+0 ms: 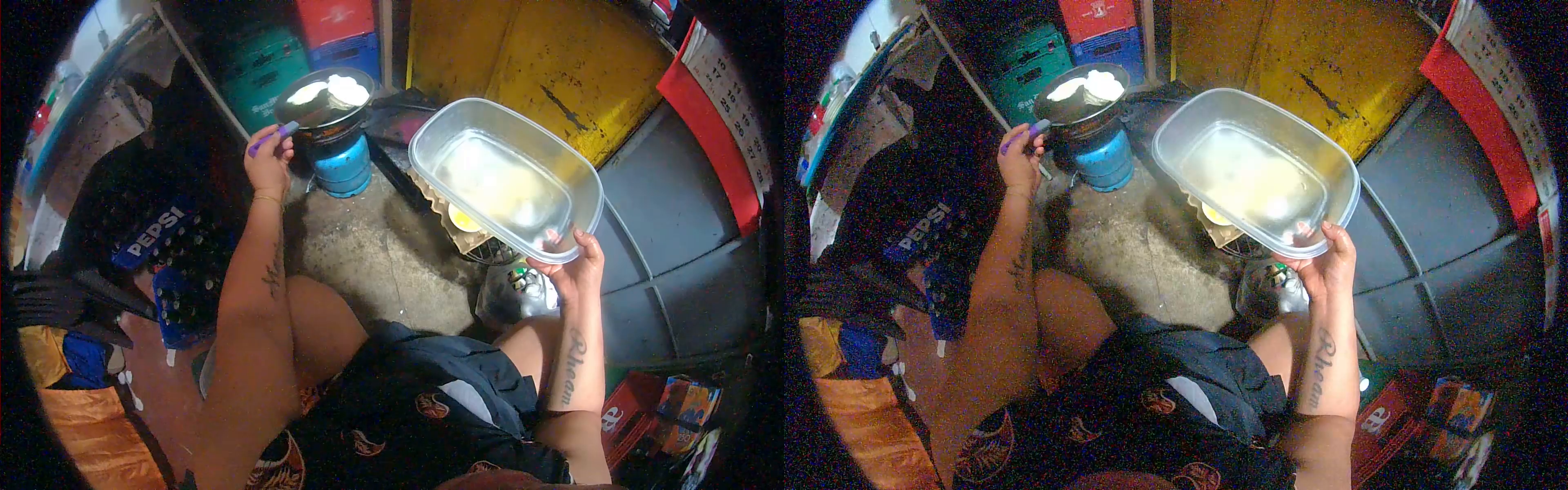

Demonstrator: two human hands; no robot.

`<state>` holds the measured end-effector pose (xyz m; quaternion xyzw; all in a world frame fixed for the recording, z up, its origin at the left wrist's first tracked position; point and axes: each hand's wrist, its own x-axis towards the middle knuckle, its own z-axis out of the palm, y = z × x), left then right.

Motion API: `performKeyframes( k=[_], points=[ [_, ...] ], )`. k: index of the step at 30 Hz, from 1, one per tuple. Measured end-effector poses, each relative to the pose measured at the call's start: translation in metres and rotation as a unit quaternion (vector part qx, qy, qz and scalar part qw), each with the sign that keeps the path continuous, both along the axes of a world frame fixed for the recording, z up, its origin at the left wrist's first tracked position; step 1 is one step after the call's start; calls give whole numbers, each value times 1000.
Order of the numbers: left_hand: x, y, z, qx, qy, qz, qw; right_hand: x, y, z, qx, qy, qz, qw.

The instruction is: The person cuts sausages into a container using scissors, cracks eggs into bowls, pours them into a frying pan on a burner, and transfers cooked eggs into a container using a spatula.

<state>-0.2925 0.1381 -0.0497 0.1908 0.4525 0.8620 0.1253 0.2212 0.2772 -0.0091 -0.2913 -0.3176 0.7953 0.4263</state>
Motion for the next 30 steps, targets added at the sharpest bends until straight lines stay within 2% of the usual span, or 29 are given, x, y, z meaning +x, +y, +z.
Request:
performKeyframes(
  k=[5,13,30],
  points=[
    [2,-3,6,32,-49,32,998,5,7,-6,2,28,32,999],
    [-11,-10,1,-11,19,30,999,-3,3,-3,2,4,13,1000],
    [-18,-28,5,29,37,39,998,-25,6,-18,4,-31,59,998]
  ],
)
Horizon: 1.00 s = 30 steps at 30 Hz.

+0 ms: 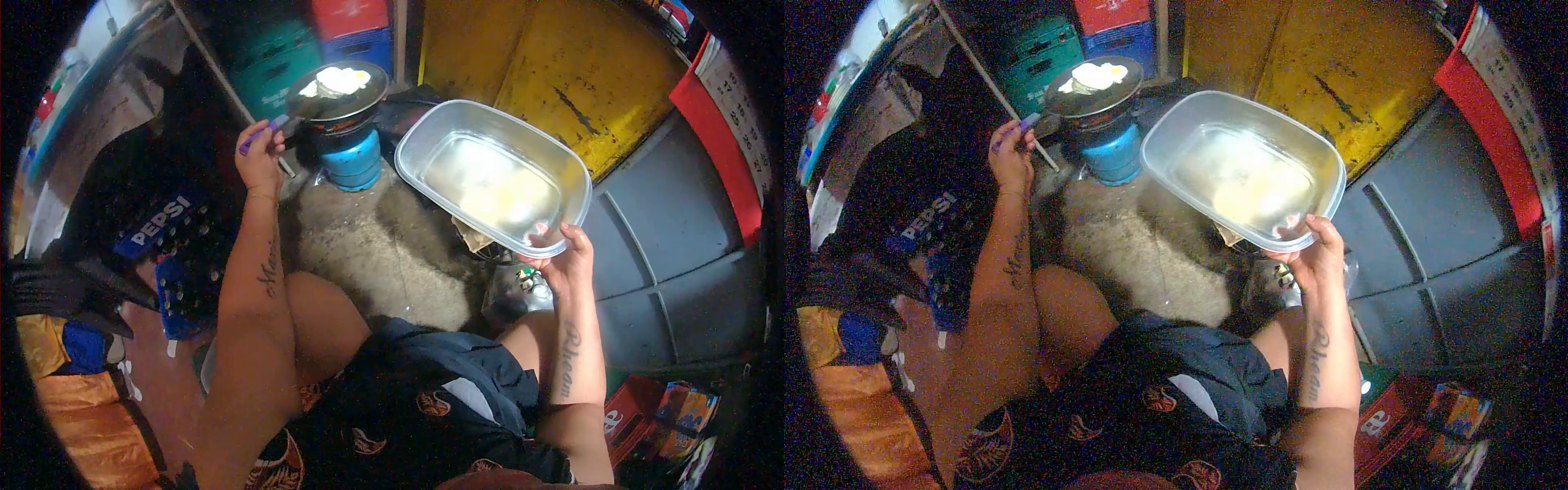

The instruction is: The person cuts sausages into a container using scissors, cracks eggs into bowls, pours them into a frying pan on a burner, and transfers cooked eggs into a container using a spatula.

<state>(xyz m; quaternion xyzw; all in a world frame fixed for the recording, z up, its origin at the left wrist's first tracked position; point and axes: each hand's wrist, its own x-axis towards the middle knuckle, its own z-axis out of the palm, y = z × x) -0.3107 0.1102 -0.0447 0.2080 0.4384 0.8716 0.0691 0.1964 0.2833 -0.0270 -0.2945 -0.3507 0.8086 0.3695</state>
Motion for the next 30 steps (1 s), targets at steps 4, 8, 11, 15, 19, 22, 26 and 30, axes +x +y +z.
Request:
performKeyframes(
  k=[4,8,11,15,19,22,26,30],
  points=[
    [-3,-3,-1,-1,-7,6,1000,-7,-6,5,-6,-13,-11,1000],
    [-8,-4,-3,2,-7,3,1000,-7,-10,9,2,-16,-1,1000],
    [-3,-4,0,-8,-11,18,1000,1,3,-8,20,24,49,998],
    [1,-4,5,-12,-22,10,1000,-12,-14,6,66,15,-17,998],
    [-3,-4,1,-23,-10,8,1000,-10,-20,15,80,-23,-29,996],
    [-4,-6,1,-22,-4,10,1000,-9,-23,24,111,-56,-61,990],
    [3,-6,7,-25,-18,22,999,4,-16,14,256,-108,-118,954],
    [-2,-6,4,-42,5,30,999,5,-27,22,438,-197,-115,869]
  ],
)
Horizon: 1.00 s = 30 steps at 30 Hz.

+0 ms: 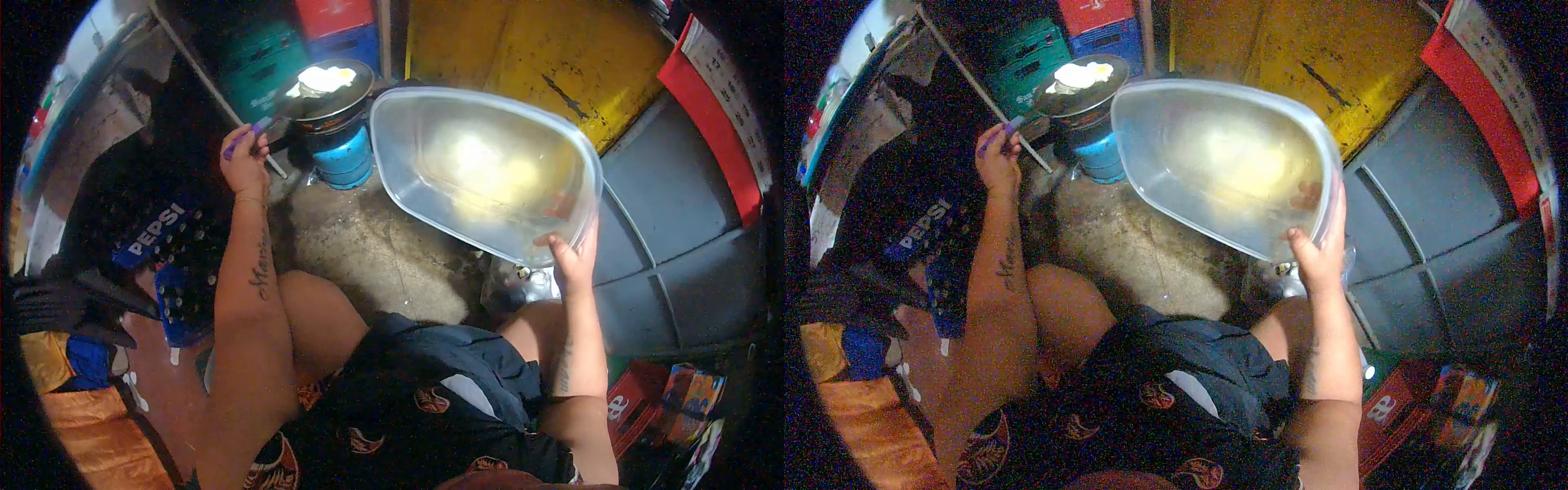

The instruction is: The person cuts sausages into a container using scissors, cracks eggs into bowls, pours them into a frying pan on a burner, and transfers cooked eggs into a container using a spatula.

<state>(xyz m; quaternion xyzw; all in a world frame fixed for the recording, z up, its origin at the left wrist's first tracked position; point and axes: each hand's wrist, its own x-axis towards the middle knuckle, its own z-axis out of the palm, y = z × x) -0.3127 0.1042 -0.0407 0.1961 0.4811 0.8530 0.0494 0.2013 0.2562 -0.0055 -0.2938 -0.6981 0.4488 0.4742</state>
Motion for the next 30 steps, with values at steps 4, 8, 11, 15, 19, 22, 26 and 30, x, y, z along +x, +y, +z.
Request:
performKeyframes(
  k=[4,8,11,15,19,22,26,30],
  points=[
    [7,-1,4,17,-7,3,1000,-2,-16,2,118,-107,25,987],
    [4,1,1,38,-12,-14,999,-4,-25,-1,174,-160,116,965],
    [5,0,2,34,-4,-21,999,-15,-32,-6,258,-160,182,935],
    [9,0,4,11,10,1,1000,-37,-55,7,301,-155,261,904],
    [4,-1,1,24,8,-24,999,-38,-54,6,288,-151,257,910],
    [2,-3,1,28,1,-30,999,-33,-49,4,225,-194,229,927],
    [-1,-5,-1,11,-2,-29,1000,-32,-39,-11,99,-176,175,964],
    [-2,-2,-2,9,-12,-9,1000,-33,-28,-23,-166,-56,163,971]
  ],
)
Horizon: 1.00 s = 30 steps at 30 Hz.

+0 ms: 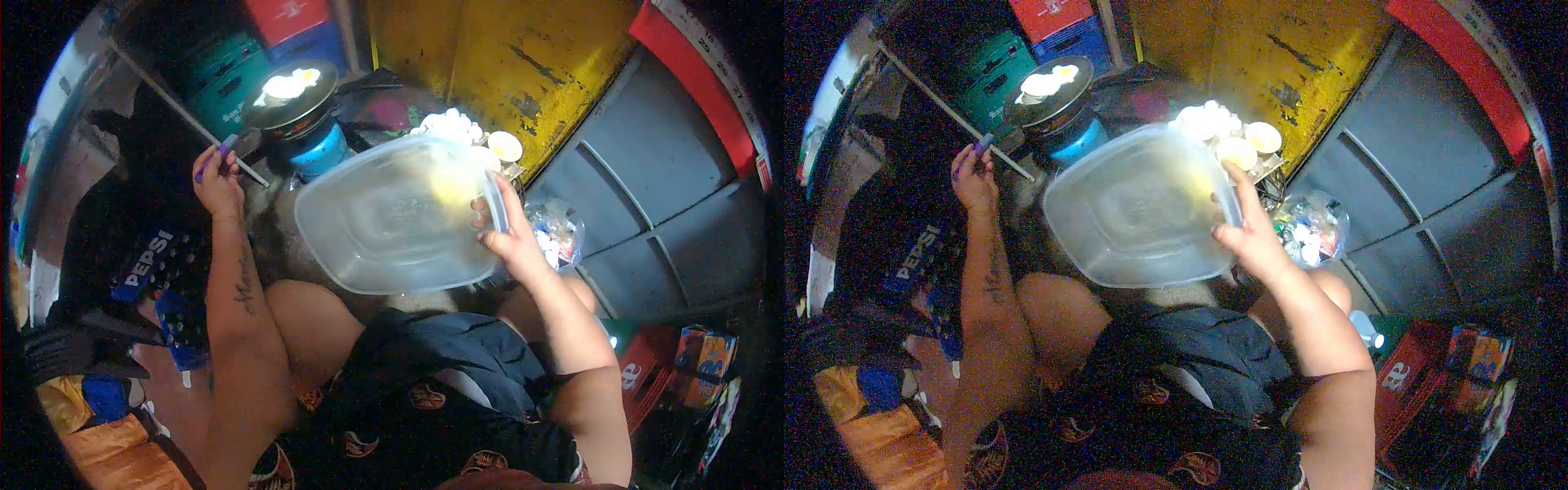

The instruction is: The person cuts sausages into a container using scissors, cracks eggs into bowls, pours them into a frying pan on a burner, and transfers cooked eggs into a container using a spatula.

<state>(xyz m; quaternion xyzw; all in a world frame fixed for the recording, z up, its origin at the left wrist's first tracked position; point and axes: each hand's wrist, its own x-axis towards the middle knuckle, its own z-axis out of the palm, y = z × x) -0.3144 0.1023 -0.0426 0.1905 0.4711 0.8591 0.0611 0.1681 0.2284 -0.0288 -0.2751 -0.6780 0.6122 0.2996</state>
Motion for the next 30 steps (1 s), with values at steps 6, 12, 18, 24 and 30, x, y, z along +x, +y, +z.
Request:
performKeyframes(
  k=[6,12,18,24,30],
  points=[
    [5,-5,12,30,-28,10,999,-13,14,-6,-243,90,-73,963],
    [16,-20,41,67,29,-12,997,-15,29,-14,-399,134,-13,907],
    [72,-53,65,93,26,-107,989,-26,27,-17,-359,135,-62,921],
    [127,-74,51,-14,-24,-119,992,-31,9,-3,-315,152,-82,933],
    [167,-57,44,-174,134,-83,972,-30,2,-4,-315,140,-103,933]
  ],
)
